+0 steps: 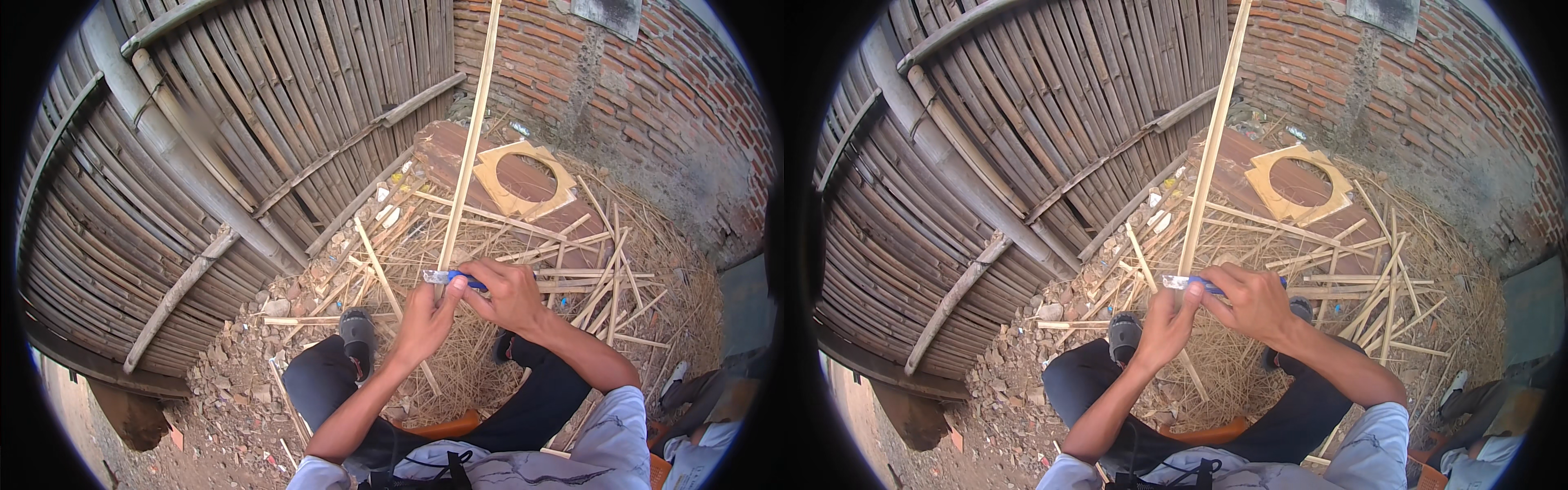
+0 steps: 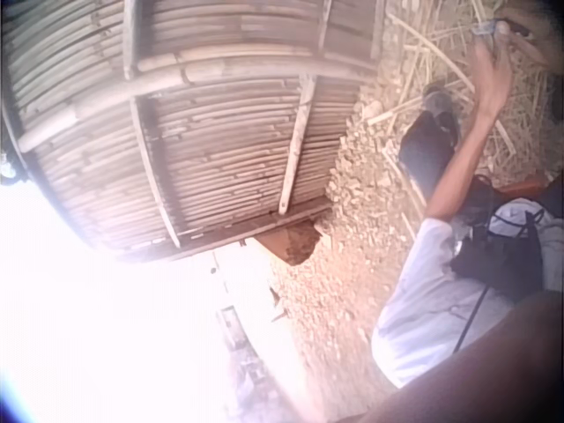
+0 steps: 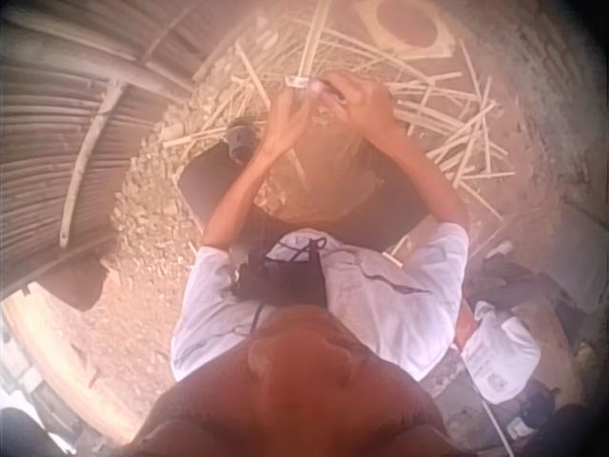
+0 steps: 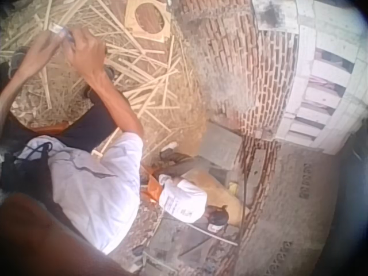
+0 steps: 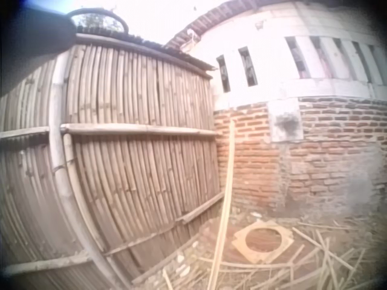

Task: The person sits on the ground and uses a utility knife to shave thin strips from a wooden stick. They repeatedly scrape the blade along the stick's length, rotating it to work on different sides, while wood shavings accumulate on the ground.

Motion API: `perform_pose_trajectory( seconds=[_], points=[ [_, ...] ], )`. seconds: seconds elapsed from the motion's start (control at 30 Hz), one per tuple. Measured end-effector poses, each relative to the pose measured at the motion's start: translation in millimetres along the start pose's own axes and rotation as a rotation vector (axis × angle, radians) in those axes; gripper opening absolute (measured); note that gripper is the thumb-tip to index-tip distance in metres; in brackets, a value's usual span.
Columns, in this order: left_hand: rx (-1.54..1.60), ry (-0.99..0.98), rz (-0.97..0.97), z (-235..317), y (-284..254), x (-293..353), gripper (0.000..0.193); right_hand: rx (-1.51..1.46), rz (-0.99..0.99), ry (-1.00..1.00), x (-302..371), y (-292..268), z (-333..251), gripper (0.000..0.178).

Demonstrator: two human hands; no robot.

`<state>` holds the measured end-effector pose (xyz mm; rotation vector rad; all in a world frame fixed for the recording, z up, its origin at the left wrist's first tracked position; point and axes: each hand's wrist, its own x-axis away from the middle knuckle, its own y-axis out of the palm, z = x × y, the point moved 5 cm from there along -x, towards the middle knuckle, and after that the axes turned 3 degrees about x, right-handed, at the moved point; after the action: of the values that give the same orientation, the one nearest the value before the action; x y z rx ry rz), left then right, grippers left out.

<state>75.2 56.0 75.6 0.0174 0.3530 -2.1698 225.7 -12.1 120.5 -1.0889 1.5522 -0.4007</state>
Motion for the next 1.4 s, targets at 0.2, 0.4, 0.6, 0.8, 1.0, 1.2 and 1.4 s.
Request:
perform_pose_trajectory(
  seconds=[0.2,0.4,0.6,0.8,1.0,1.2,1.4],
  points=[
    [-0.055,0.021,0.077,-0.1,1.8,2.2,0.055,-0.009,0.035,0.023,-0.6,-1.7,2.6,0.025],
    [-0.040,0.034,0.083,8.5,0.9,1.9,0.051,0.000,0.075,0.008,-0.9,-3.1,5.0,0.025],
    [-0.089,0.099,0.098,14.0,-0.7,1.2,0.046,0.040,0.072,0.020,-1.7,-6.3,2.0,0.024],
    [-0.080,0.104,0.105,17.8,0.2,2.2,0.042,0.062,0.126,0.037,-4.0,-9.3,5.6,0.023],
    [-0.136,0.070,0.101,19.7,-2.8,1.2,0.037,0.088,0.060,0.061,-7.3,-11.8,4.1,0.027],
    [-0.157,0.128,0.120,14.3,-1.8,-0.3,0.034,0.093,0.090,0.059,-8.6,-13.5,4.3,0.028],
    [-0.228,0.167,0.141,12.4,-2.8,-2.8,0.030,0.135,0.173,0.021,-8.4,-12.0,10.9,0.028]
  ],
)
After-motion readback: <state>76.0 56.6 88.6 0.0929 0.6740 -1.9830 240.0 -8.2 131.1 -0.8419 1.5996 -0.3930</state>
